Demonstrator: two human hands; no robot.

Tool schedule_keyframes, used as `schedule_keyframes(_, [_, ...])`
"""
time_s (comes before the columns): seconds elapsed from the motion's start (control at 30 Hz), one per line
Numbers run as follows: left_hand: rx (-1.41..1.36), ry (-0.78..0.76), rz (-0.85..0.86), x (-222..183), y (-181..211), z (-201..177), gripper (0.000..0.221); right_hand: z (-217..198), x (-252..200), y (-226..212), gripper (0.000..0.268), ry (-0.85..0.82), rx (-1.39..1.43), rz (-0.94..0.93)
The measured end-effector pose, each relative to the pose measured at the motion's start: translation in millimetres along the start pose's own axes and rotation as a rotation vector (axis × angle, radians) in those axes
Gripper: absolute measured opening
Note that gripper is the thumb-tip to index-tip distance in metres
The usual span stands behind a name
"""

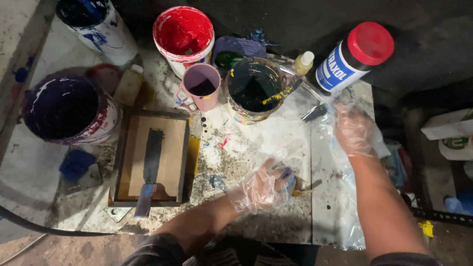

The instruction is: Applying adhesive tape to a screen printing frame and organizing small material packets on a workbench.

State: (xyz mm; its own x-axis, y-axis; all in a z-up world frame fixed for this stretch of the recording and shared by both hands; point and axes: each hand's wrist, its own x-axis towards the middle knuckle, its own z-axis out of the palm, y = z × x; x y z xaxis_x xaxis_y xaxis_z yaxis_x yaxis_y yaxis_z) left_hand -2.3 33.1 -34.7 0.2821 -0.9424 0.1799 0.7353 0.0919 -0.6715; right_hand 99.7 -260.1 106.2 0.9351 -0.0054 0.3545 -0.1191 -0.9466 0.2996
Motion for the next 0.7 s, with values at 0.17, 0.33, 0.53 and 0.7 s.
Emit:
schedule_keyframes(0.17, [0.375, -0.143, 0.271, -5, -4, -1, 0.092, 26, 48, -3, 0.032, 1.226, -0.704, -0.028])
schedule_keyframes(0.33, [0.673, -0.628, 0.135, 15, 2, -4, 0.098, 55, 67, -1, 0.027, 1.235, -0.684, 0.073])
schedule_keyframes(0.53, [0.619, -0.356, 0.248, 2, 0, -10, 0.070, 29, 65, -7, 0.036, 1.027, -0.776, -0.100])
schedule_keyframes(0.7, [0.597, -0.415, 0.239, 7, -9, 5, 0.062, -26, 45, 9, 0.056, 0.438, 0.332, -0.243])
